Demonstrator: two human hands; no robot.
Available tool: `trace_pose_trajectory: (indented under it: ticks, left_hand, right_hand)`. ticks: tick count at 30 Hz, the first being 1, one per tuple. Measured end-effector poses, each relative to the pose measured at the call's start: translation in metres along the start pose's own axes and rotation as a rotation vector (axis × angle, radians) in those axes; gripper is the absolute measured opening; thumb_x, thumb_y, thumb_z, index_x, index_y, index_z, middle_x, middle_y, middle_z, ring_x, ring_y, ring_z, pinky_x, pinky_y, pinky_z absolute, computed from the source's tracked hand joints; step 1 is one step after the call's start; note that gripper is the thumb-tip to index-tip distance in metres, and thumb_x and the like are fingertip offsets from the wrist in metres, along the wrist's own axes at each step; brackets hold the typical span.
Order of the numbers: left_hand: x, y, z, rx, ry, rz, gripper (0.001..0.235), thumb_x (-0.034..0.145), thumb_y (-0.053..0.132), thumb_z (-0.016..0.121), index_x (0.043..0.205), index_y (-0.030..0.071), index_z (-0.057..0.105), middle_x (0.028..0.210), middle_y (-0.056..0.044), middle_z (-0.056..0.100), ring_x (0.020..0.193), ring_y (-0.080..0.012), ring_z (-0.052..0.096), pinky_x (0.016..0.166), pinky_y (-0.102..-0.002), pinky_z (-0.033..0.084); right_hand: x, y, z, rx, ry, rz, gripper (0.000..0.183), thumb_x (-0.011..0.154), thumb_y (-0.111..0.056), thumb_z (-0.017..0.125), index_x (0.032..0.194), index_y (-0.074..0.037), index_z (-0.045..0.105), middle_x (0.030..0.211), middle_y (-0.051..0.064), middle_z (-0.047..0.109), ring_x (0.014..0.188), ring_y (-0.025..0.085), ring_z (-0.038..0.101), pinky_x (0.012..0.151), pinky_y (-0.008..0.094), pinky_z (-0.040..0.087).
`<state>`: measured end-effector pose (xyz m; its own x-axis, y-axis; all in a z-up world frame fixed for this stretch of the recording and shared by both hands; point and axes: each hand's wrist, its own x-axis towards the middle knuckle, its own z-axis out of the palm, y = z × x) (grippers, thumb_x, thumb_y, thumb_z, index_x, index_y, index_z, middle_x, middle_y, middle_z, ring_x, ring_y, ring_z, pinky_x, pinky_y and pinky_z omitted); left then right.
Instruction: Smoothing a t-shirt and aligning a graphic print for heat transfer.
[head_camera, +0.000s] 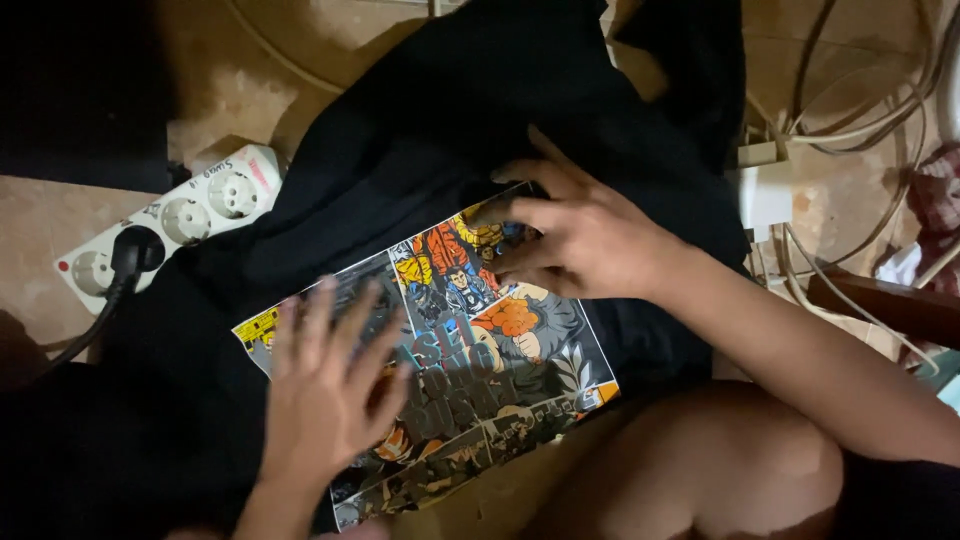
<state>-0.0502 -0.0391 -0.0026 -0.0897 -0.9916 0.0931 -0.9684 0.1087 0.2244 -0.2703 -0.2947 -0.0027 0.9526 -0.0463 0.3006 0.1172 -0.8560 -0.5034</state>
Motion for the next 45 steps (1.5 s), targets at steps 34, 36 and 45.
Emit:
trace_pose_trajectory:
  ticks: [34, 36, 45]
  left_hand:
    - [0.013, 0.018, 0.019, -0.046, -0.215, -0.048, 0.065, 0.102, 0.062, 0.031, 0.163, 0.039, 0.029, 0.174, -0.003, 0.018, 0.160, -0.0382, 0.010, 0.124, -0.067, 0.005]
    - [0.014, 0.017, 0.020, -0.052, -0.213, -0.052, 0.064, 0.102, 0.063, 0.031, 0.162, 0.039, 0.031, 0.174, -0.001, 0.017, 0.160, -0.0364, 0.009, 0.124, -0.066, 0.005]
    - [0.014, 0.019, 0.021, -0.022, -0.209, -0.050, 0.066, 0.100, 0.061, 0.037, 0.162, 0.039, 0.031, 0.174, -0.003, 0.017, 0.160, -0.0373, 0.011, 0.125, -0.065, 0.002]
  right_hand:
    - [-0.019, -0.003, -0.007, -0.339, -0.050, 0.199, 0.045, 0.097, -0.055, 0.068, 0.117, -0.015, 0.074, 0.134, 0.013, 0.069, 0.135, 0.044, 0.052, 0.115, 0.065, 0.036]
    - [-0.011, -0.010, -0.016, -0.398, 0.029, 0.675, 0.093, 0.101, -0.077, 0.016, 0.157, -0.007, 0.040, 0.156, 0.032, 0.043, 0.147, 0.057, 0.010, 0.111, 0.081, 0.002]
    - [-0.001, -0.015, -0.009, -0.065, 0.103, 0.136, 0.005, 0.098, -0.008, 0.070, 0.099, -0.004, 0.071, 0.091, 0.009, 0.066, 0.086, 0.032, 0.065, 0.083, 0.047, 0.052]
